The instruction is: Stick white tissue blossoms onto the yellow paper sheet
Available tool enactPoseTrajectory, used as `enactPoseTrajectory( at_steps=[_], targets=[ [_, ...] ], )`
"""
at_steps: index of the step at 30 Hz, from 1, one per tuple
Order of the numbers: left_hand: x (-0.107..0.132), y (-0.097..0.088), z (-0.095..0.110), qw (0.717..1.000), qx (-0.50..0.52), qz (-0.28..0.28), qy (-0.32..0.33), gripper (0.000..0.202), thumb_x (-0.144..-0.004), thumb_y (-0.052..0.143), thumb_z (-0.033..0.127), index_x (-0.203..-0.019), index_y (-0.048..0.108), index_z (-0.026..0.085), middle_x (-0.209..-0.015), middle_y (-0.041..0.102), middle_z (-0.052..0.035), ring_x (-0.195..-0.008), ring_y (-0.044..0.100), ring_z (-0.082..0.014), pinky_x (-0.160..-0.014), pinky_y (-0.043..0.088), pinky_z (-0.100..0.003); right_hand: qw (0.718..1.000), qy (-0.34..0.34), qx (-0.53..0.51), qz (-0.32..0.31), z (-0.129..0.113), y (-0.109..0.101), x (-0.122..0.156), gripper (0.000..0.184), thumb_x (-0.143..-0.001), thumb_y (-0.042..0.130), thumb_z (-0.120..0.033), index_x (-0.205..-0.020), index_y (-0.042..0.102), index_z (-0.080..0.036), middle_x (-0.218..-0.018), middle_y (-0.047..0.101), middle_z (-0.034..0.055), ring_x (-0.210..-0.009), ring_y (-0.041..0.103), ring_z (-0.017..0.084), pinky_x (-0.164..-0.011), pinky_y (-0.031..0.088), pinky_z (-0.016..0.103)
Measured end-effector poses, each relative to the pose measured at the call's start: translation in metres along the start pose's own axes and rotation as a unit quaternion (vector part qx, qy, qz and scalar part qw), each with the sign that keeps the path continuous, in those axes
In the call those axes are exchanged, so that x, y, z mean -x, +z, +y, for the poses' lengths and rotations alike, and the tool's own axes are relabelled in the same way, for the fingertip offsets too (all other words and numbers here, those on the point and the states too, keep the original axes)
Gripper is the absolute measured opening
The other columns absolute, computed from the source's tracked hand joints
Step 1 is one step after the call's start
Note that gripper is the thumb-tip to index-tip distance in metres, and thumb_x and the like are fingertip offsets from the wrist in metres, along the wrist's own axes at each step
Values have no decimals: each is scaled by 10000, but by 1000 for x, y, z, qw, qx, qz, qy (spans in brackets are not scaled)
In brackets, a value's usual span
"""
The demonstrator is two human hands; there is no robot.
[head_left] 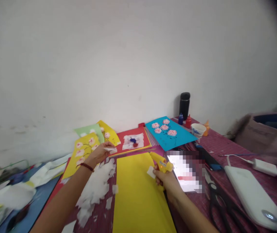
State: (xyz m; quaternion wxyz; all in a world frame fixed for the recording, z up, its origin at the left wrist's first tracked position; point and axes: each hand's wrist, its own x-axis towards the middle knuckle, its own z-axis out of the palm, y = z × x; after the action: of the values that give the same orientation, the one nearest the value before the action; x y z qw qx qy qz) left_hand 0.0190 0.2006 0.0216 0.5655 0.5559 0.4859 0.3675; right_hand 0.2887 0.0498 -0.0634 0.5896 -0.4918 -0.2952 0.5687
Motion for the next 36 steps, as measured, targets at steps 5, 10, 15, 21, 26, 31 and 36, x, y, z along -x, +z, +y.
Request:
enactPoseTrajectory(
  at_steps=[5, 10, 15, 21, 26, 31, 36],
  targets=[
    [87, -42, -27, 983, -170, 39, -50, 188, -599, 655, 275, -741, 616, 158, -673, 595, -2, -573, 512, -121, -522, 358, -219, 999, -34, -20, -17, 3, -3, 2, 194, -640, 617, -264, -757, 479, -193, -524, 438, -82, -378, 381, 57, -400, 291, 201],
    [124, -53, -40, 888, -439, 136, 16, 167, -625, 601, 291, -743, 636, 178, -764, 632, -52, -726, 551, -210, -668, 407, -296, 999, -31, -11, -11, 7, -2, 2, 201, -626, 619, -256, -752, 477, -188, -551, 453, -80, -381, 391, 54, -387, 303, 197],
    [118, 19, -31, 871, -436, 132, 184, 155, -710, 576, 347, -760, 657, 225, -879, 653, -59, -864, 555, -233, -821, 392, -326, 999, -44, -10, -21, 9, 1, 4, 183, -625, 597, -236, -746, 469, -185, -567, 453, -81, -378, 372, 41, -379, 295, 187],
    [86, 128, -42, 969, -204, -23, 134, 302, -720, 599, 337, -989, 634, 206, -983, 645, -78, -930, 563, -215, -827, 408, -313, 997, -65, 10, -30, 5, 2, 7, 148, -638, 566, -225, -732, 457, -186, -523, 414, -91, -371, 361, 43, -372, 292, 181],
    [67, 164, -52, 991, -32, -127, 40, 342, -658, 655, 257, -976, 579, 156, -779, 613, -34, -684, 559, -127, -620, 410, -236, 997, -66, 25, -40, 0, 1, 6, 162, -637, 578, -248, -710, 446, -187, -496, 404, -99, -352, 353, 43, -355, 265, 183],
    [64, 164, -59, 994, 21, -107, 10, 165, -645, 657, 252, -643, 538, 137, -597, 542, 11, -517, 466, -67, -514, 338, -201, 996, -56, 32, -55, 1, 2, 7, 165, -629, 594, -252, -704, 462, -184, -499, 407, -97, -369, 358, 47, -368, 286, 185],
    [60, 142, -65, 993, 118, -12, -23, 208, -580, 702, 232, -667, 534, 145, -618, 542, 21, -540, 496, -71, -537, 359, -203, 997, -63, 42, -32, 0, 0, 5, 183, -631, 608, -277, -721, 479, -184, -564, 447, -80, -379, 373, 48, -370, 304, 194]
  ],
)
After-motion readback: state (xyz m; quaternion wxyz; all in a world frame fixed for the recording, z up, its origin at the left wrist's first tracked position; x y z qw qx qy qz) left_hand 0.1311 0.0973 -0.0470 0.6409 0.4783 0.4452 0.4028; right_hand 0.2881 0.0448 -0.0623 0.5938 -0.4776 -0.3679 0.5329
